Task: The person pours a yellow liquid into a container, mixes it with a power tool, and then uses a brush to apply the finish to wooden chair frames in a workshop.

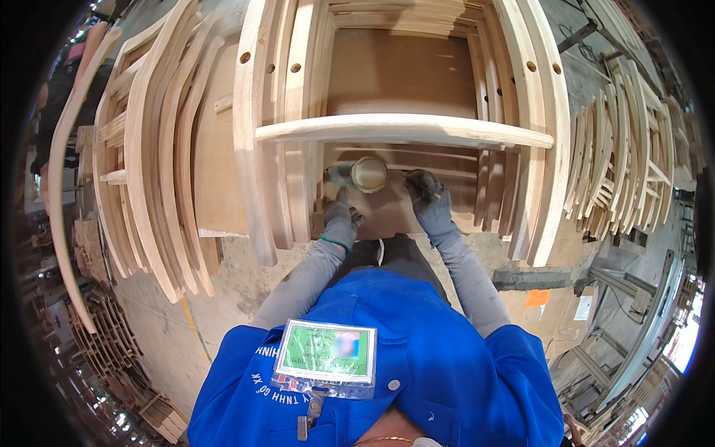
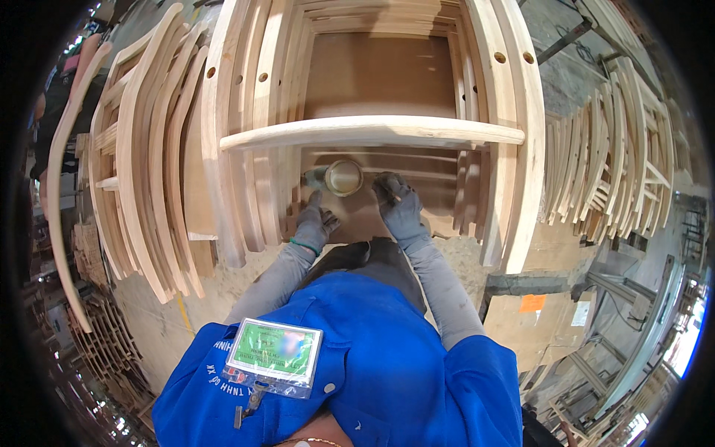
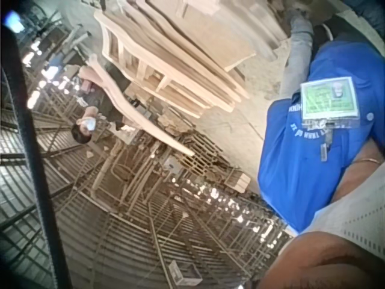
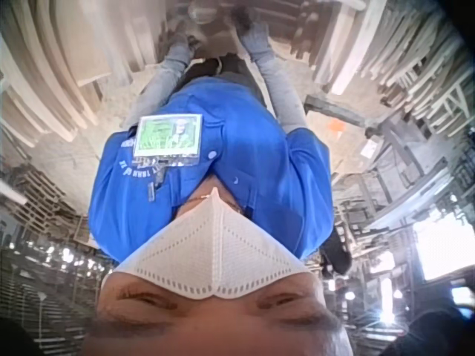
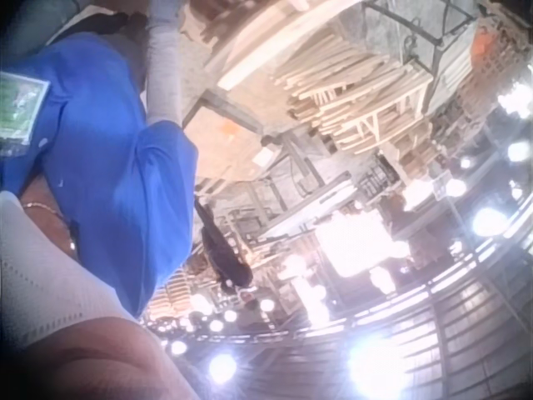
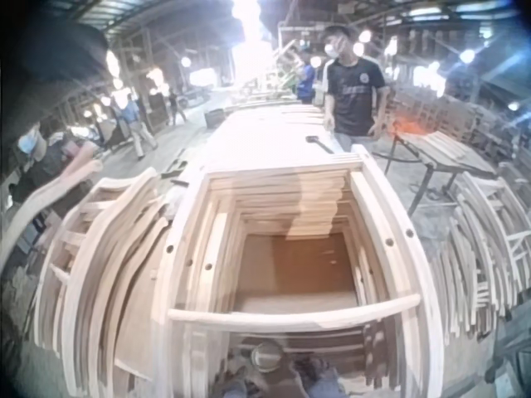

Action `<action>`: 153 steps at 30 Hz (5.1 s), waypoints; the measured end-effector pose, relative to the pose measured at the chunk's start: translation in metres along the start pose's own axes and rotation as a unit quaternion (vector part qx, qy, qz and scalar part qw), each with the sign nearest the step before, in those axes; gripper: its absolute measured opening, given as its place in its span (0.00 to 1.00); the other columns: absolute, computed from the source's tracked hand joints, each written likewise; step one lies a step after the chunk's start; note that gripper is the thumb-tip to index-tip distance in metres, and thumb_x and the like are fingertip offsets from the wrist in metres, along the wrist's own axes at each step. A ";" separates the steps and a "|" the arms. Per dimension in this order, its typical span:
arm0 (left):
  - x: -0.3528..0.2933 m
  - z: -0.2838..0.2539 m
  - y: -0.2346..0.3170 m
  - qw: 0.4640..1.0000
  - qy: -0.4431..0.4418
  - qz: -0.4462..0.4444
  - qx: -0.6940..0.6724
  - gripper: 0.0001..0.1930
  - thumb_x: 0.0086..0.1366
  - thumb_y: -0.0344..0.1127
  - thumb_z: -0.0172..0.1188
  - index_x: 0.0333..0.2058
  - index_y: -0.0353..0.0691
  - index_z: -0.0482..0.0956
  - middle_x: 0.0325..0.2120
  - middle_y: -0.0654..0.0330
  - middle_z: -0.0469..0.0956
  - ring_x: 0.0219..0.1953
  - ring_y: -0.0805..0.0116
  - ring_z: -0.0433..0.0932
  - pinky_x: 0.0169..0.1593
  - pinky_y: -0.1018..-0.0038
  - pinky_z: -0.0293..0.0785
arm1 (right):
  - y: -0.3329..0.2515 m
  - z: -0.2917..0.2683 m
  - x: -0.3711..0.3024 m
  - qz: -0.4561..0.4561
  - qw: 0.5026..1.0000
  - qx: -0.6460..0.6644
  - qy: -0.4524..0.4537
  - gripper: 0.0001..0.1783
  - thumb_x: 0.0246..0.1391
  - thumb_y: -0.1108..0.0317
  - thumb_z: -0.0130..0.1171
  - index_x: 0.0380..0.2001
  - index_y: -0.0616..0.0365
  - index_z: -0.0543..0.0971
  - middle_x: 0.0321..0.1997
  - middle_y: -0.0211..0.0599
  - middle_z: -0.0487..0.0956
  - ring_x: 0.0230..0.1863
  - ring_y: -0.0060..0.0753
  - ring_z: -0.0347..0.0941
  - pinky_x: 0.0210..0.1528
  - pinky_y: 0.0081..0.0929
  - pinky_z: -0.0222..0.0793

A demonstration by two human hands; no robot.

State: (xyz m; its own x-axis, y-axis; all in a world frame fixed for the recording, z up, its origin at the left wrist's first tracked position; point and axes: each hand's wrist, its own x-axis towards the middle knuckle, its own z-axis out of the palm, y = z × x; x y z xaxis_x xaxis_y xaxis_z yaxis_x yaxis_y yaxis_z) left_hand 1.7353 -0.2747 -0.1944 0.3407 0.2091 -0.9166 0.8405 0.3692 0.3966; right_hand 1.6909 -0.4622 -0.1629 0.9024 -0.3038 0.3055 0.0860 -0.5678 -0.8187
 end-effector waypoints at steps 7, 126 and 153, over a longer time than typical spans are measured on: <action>0.025 -0.005 -0.003 0.997 -0.037 0.050 -0.049 0.18 0.57 0.58 0.56 0.35 0.51 0.70 0.26 0.62 0.65 0.30 0.65 0.66 0.40 0.59 0.68 | -0.002 0.006 -0.010 0.102 0.979 0.173 -0.020 0.10 0.44 0.77 0.59 0.34 0.56 0.78 0.35 0.37 0.79 0.37 0.41 0.76 0.38 0.29 0.72; -0.244 -0.044 0.132 0.733 -0.616 0.260 -0.123 0.23 0.64 0.43 0.49 0.53 0.35 0.63 0.52 0.48 0.68 0.54 0.59 0.70 0.55 0.61 0.70 | -0.318 -0.121 0.111 -0.414 0.825 -0.002 -0.385 0.10 0.45 0.72 0.55 0.34 0.55 0.72 0.37 0.37 0.77 0.36 0.39 0.76 0.31 0.30 0.71; -0.226 -0.054 0.115 0.682 -0.493 0.445 -0.305 0.29 0.69 0.49 0.35 0.62 0.37 0.47 0.52 0.51 0.66 0.54 0.60 0.67 0.58 0.64 0.65 | -0.276 -0.099 0.070 0.091 0.919 0.323 -0.205 0.06 0.51 0.79 0.58 0.33 0.67 0.72 0.32 0.41 0.78 0.33 0.26 0.75 0.38 0.22 0.73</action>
State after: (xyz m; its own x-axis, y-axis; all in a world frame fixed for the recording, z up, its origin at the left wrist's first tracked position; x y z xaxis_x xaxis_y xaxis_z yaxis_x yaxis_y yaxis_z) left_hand 1.7320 -0.2310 0.0611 0.9726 -0.0027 0.2325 -0.1146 0.8645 0.4895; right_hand 1.6884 -0.4023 0.1326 0.9986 0.0409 0.0339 0.0306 0.0771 -0.9966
